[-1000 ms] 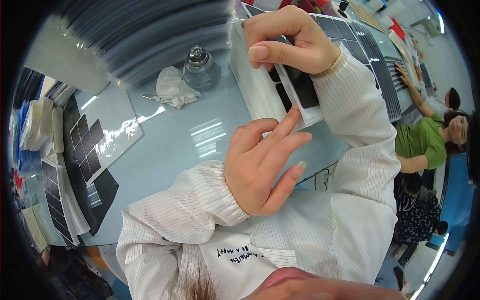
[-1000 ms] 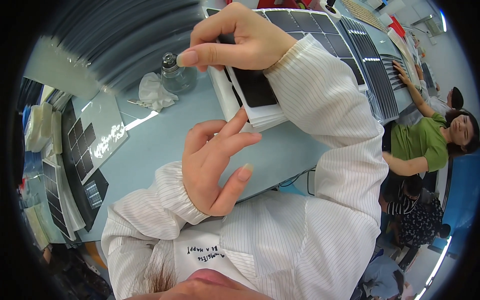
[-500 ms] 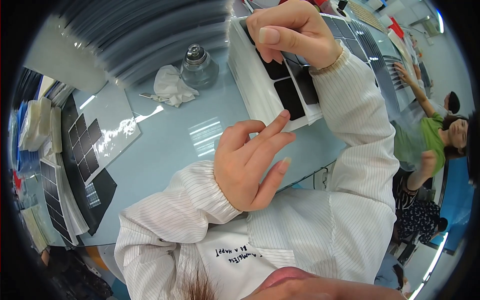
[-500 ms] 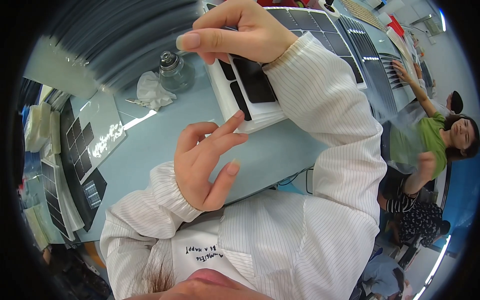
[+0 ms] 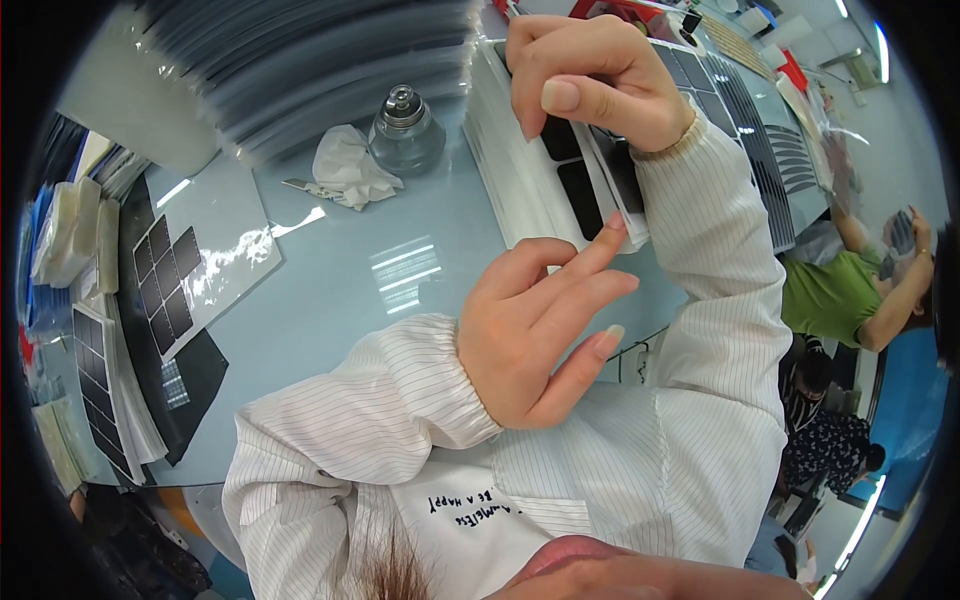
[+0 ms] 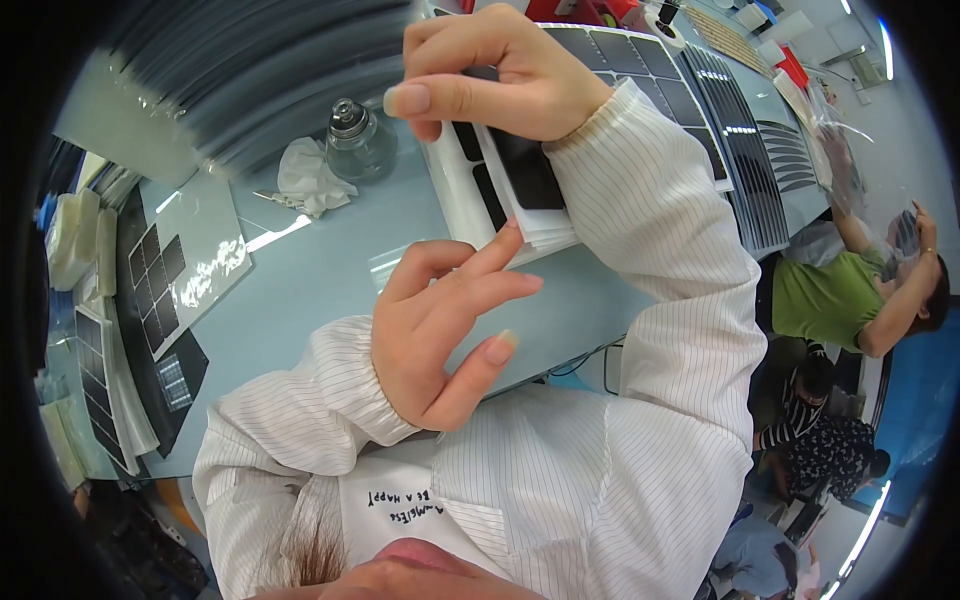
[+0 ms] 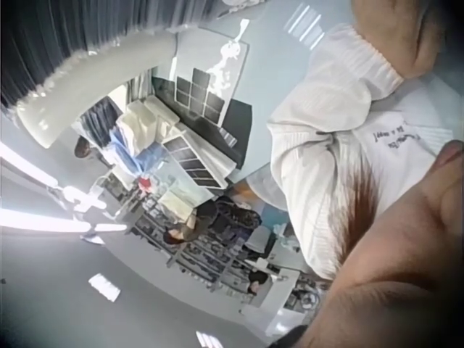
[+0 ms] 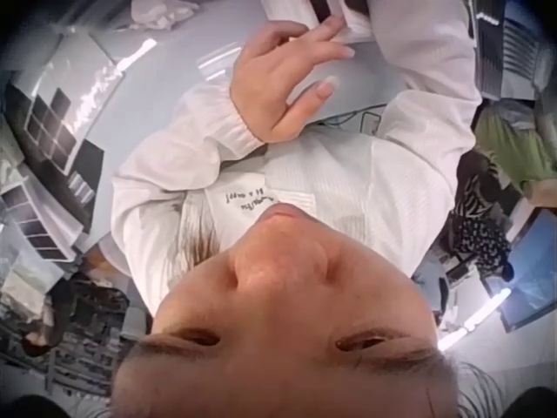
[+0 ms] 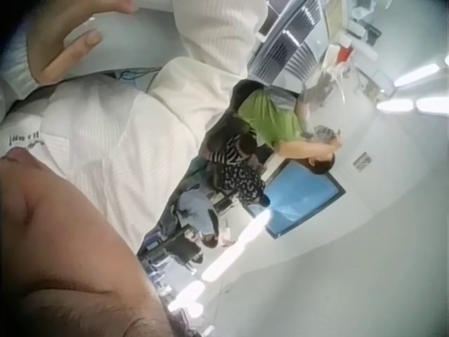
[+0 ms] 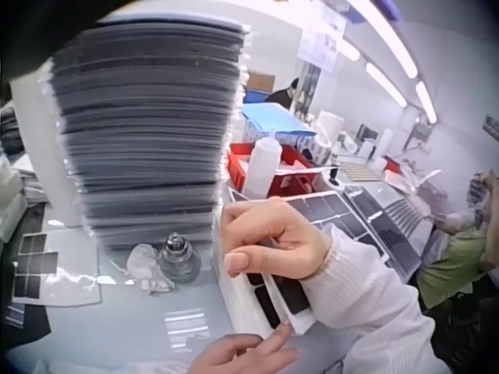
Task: Inspecting, aligning, and sorting small solar panel components at a production floor workstation.
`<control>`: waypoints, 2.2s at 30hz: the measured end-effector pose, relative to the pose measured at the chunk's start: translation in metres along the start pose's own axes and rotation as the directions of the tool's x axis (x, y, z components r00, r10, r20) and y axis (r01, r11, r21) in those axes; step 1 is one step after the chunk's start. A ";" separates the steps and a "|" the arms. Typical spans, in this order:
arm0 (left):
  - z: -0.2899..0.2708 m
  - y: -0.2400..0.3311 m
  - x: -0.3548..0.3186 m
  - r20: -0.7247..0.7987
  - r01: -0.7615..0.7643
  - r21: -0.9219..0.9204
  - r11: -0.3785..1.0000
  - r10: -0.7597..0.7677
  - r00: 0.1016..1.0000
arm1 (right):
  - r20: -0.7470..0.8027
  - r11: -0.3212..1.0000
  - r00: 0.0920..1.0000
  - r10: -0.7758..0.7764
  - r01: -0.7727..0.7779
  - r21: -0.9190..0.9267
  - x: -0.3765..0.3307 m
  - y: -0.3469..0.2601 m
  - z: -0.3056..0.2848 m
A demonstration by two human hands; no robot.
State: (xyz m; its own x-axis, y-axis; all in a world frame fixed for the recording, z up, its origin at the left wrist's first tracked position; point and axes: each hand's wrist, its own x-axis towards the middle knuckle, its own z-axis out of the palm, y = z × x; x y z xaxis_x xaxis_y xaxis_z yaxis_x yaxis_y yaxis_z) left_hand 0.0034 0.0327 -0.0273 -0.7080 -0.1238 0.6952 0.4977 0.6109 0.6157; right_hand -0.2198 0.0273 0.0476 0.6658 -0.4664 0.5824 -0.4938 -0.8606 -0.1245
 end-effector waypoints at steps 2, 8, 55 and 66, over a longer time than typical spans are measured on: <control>0.000 -0.001 -0.001 0.011 0.007 -0.023 1.000 -0.007 1.000 | 0.006 0.917 0.926 0.379 -0.376 0.132 0.000 -0.013 0.006; -0.010 -0.004 -0.006 0.024 -0.020 0.089 0.996 0.018 1.000 | 0.141 0.894 0.914 0.381 -0.403 0.194 -0.008 -0.011 -0.008; -0.001 0.001 -0.002 0.090 0.089 -0.040 0.995 -0.085 0.992 | -0.008 0.924 0.932 0.363 -0.361 -0.128 0.014 -0.033 -0.008; -0.005 -0.002 -0.015 0.121 0.071 0.166 0.984 -0.091 0.988 | 0.012 0.792 0.799 0.601 -0.595 -0.137 -0.030 -0.007 0.021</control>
State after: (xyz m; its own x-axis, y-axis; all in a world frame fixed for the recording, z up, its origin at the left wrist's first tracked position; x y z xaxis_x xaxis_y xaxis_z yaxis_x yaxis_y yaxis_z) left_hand 0.0154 0.0289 -0.0369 -0.8060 -0.0836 0.5860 0.3562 0.7221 0.5930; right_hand -0.2244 0.0433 0.0137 0.2415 -0.8926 0.3808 -0.8638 -0.3765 -0.3348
